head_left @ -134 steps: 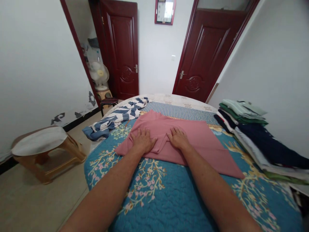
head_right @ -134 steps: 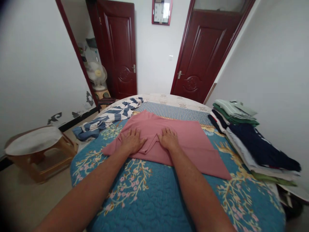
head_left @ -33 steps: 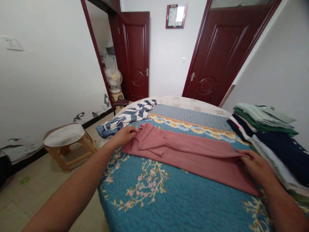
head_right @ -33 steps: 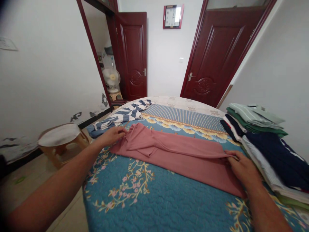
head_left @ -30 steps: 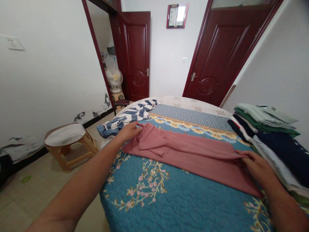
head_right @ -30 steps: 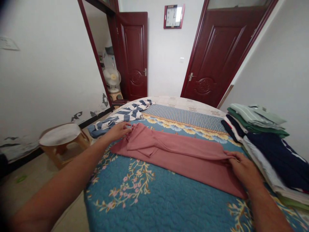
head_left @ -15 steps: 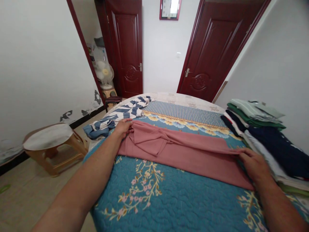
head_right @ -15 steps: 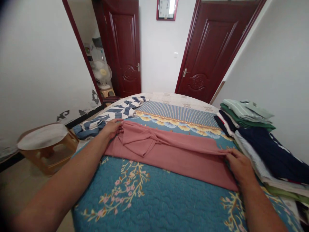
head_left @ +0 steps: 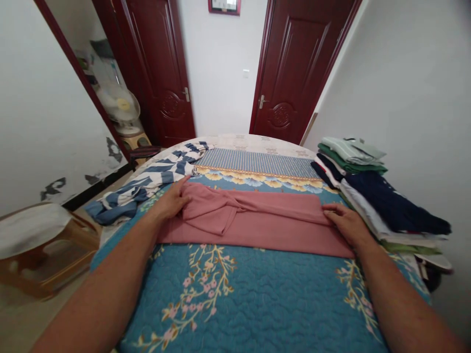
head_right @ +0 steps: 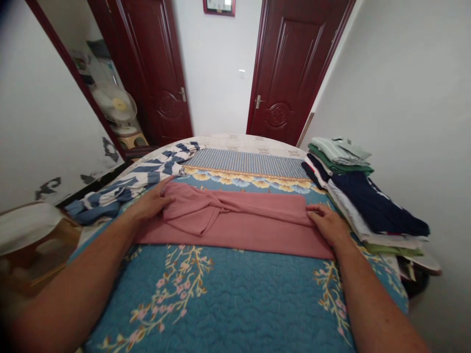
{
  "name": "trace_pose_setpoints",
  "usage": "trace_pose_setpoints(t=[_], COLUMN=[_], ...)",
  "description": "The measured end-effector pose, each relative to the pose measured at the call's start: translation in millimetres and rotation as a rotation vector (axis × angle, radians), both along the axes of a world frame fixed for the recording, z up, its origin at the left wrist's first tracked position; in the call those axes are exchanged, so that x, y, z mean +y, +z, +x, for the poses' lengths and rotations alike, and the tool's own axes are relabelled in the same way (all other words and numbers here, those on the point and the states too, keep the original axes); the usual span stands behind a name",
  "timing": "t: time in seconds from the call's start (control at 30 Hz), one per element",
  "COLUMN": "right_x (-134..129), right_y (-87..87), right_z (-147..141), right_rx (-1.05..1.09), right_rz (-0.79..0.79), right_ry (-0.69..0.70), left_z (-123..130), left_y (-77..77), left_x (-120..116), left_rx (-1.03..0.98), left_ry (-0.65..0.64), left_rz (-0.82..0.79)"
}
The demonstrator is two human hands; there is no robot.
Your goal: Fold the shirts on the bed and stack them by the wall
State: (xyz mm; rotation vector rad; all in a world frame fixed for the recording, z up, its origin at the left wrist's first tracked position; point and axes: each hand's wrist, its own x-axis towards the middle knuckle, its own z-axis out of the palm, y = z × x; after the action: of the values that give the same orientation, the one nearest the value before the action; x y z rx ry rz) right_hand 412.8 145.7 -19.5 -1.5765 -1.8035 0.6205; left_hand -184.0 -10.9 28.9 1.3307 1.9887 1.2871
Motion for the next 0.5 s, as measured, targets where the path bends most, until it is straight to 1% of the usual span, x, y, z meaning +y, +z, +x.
trace_pose_setpoints(t=[0.07,0.1,0.13,0.2,0.27,0.33,0.4,0.43,0.47,0.5], right_x=[6,8,10,11,10,8,6,6,6,5], right_y=[-7.8,-10.7,-12.6,-13.7,-12.2,-10.1,-8.9,-8.7,-9.0,-9.6], right_z=[3,4,5,5,3,1,-2,-3,-4,-5], right_rx=[-0.006,-0.011,-0.017,-0.037,-0.064,-0.086,-0.099,-0.104,-0.112,-0.123], right_rz=[0.003,0.011,0.02,0.035,0.048,0.061,0.079,0.088,0.093,0.098], right_ry=[-0.039,-0.066,-0.087,-0.113,-0.117,-0.125,-0.126,-0.122,-0.114,-0.102], left_z=[-4,-7,-10,-18,-22,-21,-13,-7,1,10], left_y=[-3.1,-4.9,-6.5,-8.5,-7.5,-2.9,4.1,7.4,9.8,10.9], left_x=[-2,-3,-4,-8,-11,-13,-13,-13,-12,-10], left_rx=[-0.125,-0.178,-0.211,-0.198,-0.098,0.088,0.325,0.425,0.498,0.536], left_ry=[-0.002,-0.015,-0.021,-0.059,-0.067,0.034,0.136,0.134,0.088,0.01], left_rz=[0.03,0.02,-0.003,-0.07,-0.138,-0.156,-0.088,-0.042,-0.009,0.008])
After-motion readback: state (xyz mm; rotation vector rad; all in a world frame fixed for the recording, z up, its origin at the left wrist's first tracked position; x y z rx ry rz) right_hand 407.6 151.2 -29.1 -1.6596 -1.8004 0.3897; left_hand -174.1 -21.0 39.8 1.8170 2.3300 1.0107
